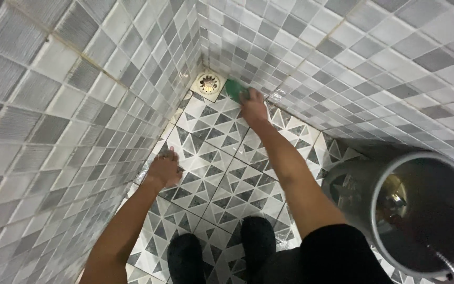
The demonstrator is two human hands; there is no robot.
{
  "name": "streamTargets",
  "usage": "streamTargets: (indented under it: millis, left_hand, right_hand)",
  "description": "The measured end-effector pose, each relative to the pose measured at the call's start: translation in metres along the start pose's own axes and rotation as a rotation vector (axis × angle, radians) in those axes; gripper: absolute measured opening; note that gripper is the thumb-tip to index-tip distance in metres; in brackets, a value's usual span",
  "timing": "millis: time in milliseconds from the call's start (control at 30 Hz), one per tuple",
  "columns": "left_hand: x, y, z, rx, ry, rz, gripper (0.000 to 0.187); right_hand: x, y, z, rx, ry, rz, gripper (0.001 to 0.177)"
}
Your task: The person scrubs the tiled walls and floor of a shower stall using a green sponge. They then use a handheld showerhead to rinse the surfaces and the sponge.
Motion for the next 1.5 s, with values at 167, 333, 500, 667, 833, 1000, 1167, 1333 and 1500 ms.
streamTargets:
  millis: [167, 333, 500, 667, 833, 1000, 1167, 1333, 1500]
  left_hand:
    - [0.027, -0.019, -0.014, -0.025, -0.064, 0.051, 0.085]
    - [0.023, -0.019, -0.016, -0.033, -0.094, 0.063, 0.088]
    - [-0.005, 0.004, -0.004, 0.029, -0.058, 0.033, 0.081]
    - [-0.013, 0.012, 0.001, -0.041, -0.046, -0.065, 0.085]
    - [-0.017, 0.009, 0.003, 0.009, -0.018, -0.089, 0.084]
    - [-0.004, -0.005, -0.004, 0.051, -0.006, -0.084, 0.085]
    - [-0.004, -0.008, -0.008, 0.070, -0.028, 0.128, 0.077]
    - [-0.008, -0.007, -0.008, 0.071, -0.039, 0.146, 0.079]
    - [-0.009, -0.002, -0.004, 0.036, -0.020, 0.103, 0.078]
  right_hand:
    - [-0.094, -0.064, 0.139, 0.012, -0.064, -0.090, 0.052]
    - [-0.189, -0.017, 0.166, -0.050, 0.003, 0.205, 0.050]
    - [-0.141, 0.001, 0.120, -0.075, 0.005, 0.331, 0.043]
    - [-0.054, 0.056, 0.010, 0.001, -0.026, -0.169, 0.051]
    - [0.016, 0.040, -0.046, 0.315, -0.222, -0.384, 0.055]
    - [-0.017, -0.029, 0.035, 0.070, -0.125, -0.446, 0.074]
    - [-0.139, -0.002, 0.122, 0.053, -0.130, -0.004, 0.049]
    - [-0.186, -0.002, 0.161, -0.074, 0.016, 0.211, 0.047]
    - [-0.113, 0.010, 0.095, 0.102, 0.143, 0.159, 0.035]
Point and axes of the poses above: each hand's wrist, its own x-axis towards the middle knuckle, its own y-axis out of the back of the hand, z = x × y, the point moved 3 cm from there along x, towards the middle knuckle, and after that the axes turned 14 degrees about -z, right-handed, at the moved point
